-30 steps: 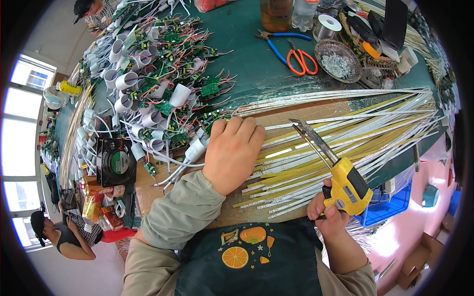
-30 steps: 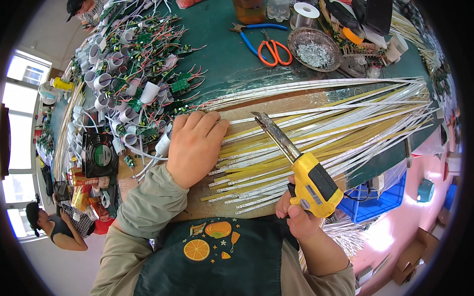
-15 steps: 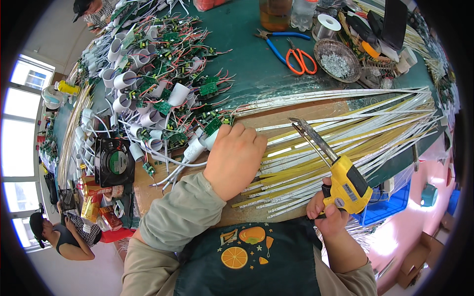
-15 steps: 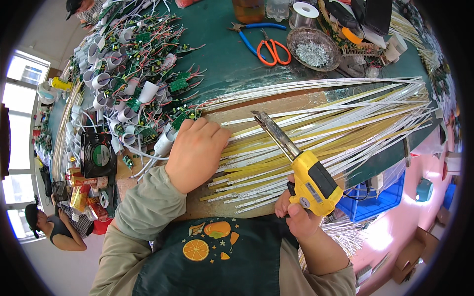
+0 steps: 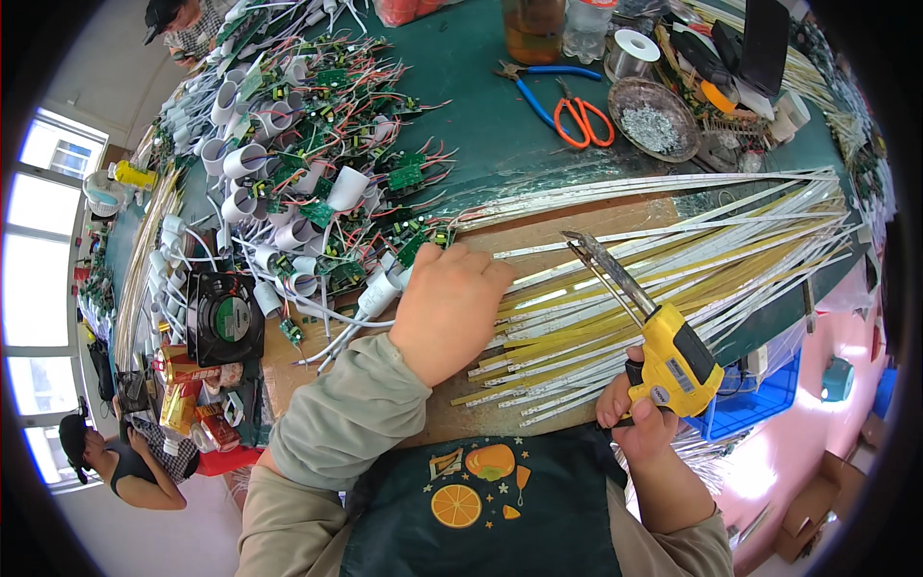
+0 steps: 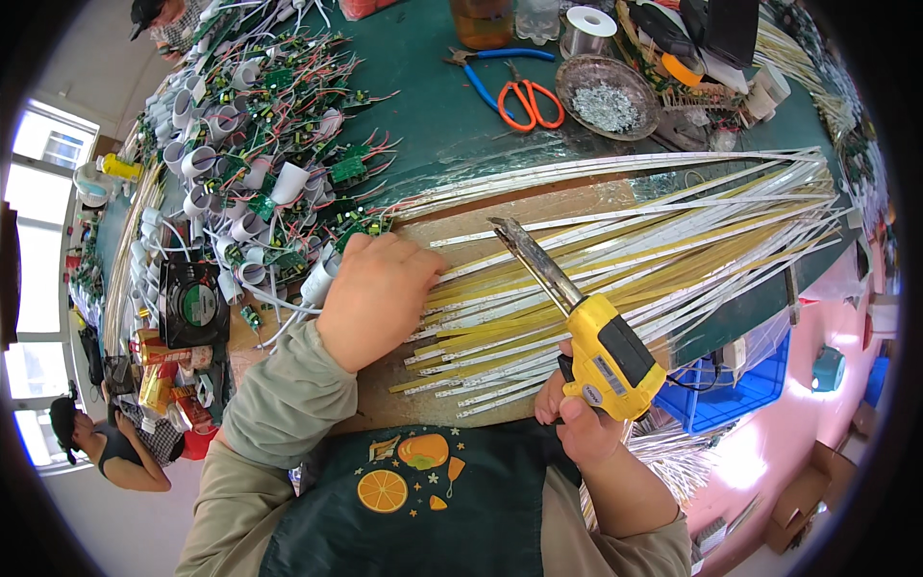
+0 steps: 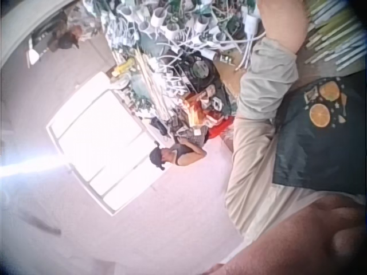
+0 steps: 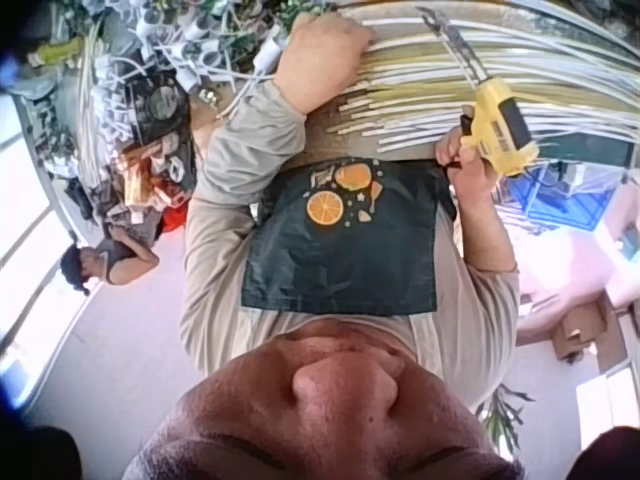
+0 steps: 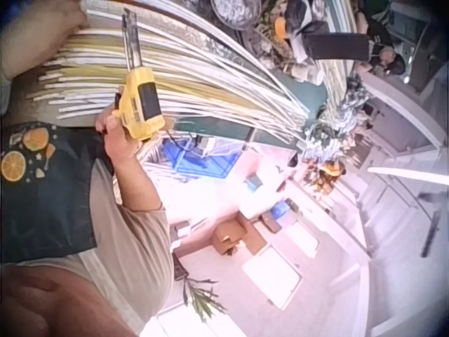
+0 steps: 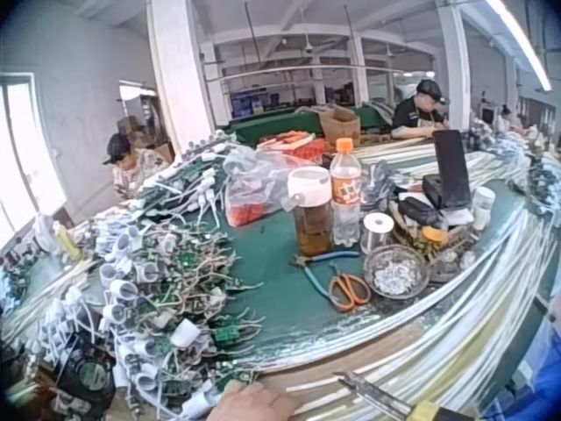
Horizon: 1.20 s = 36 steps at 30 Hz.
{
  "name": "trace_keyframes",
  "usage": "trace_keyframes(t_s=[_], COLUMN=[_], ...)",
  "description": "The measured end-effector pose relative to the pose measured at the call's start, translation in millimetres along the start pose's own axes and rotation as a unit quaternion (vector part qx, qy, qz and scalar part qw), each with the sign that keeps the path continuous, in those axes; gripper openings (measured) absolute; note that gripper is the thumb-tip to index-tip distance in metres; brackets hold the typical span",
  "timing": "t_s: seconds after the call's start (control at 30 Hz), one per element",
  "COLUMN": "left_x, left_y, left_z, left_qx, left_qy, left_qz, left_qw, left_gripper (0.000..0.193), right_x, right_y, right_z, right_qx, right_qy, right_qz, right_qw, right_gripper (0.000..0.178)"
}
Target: The person aligns LED strips on the table and solders circuit board wire assemblies to the strips using a soldering iron.
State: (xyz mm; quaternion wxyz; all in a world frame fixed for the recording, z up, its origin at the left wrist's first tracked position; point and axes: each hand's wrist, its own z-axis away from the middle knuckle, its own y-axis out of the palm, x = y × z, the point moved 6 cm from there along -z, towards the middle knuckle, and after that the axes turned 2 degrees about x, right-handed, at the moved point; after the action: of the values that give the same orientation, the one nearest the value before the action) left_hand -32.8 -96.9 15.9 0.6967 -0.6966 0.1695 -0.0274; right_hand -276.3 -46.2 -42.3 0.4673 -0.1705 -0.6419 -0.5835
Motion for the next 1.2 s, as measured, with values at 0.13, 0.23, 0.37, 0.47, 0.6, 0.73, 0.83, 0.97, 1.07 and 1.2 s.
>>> trace_keyframes(t_s=[0.13,0.23,0.37,0.47,0.6,0.73,0.83,0.97,1.07,1.2], left_x=[8,7,8,3,-8,-11,-8,2,4,4], left_y=[-7,-9,-7,-6,-5,-3,-5,-3,-2,-4], left_z=[2,2,2,4,4,3,3,1,1,2], left_qx=[-0.016,0.004,0.010,-0.019,-0.038,-0.046,-0.052,-0.058,-0.049,-0.084], left_qy=[-0.002,-0.005,-0.006,0.021,0.040,0.040,0.032,0.023,0.020,0.028], left_qz=[0.017,0.007,-0.008,-0.035,-0.076,-0.102,-0.090,-0.039,-0.033,-0.033], left_qw=[1.000,1.000,1.000,0.999,0.996,0.993,0.994,0.997,0.998,0.996], left_gripper=[0.013,0.013,0.013,0.012,0.010,0.009,0.011,0.015,0.017,0.020], right_x=[1,0,-1,-1,-1,-1,0,0,0,1], right_y=[2,1,-1,0,-1,0,0,1,0,2], right_z=[-1,0,0,0,0,0,1,-1,0,0], right_qx=[-0.001,-0.002,-0.004,-0.004,-0.006,-0.002,-0.001,0.001,0.000,0.002], right_qy=[-0.001,0.001,0.004,0.005,0.002,0.002,0.002,0.007,0.005,-0.001], right_qz=[-0.001,-0.003,0.000,0.001,0.002,0.004,0.004,0.005,0.007,0.006], right_qw=[1.000,1.000,1.000,1.000,1.000,1.000,1.000,1.000,1.000,1.000], right_gripper=[0.069,0.069,0.070,0.070,0.070,0.070,0.070,0.071,0.070,0.070])
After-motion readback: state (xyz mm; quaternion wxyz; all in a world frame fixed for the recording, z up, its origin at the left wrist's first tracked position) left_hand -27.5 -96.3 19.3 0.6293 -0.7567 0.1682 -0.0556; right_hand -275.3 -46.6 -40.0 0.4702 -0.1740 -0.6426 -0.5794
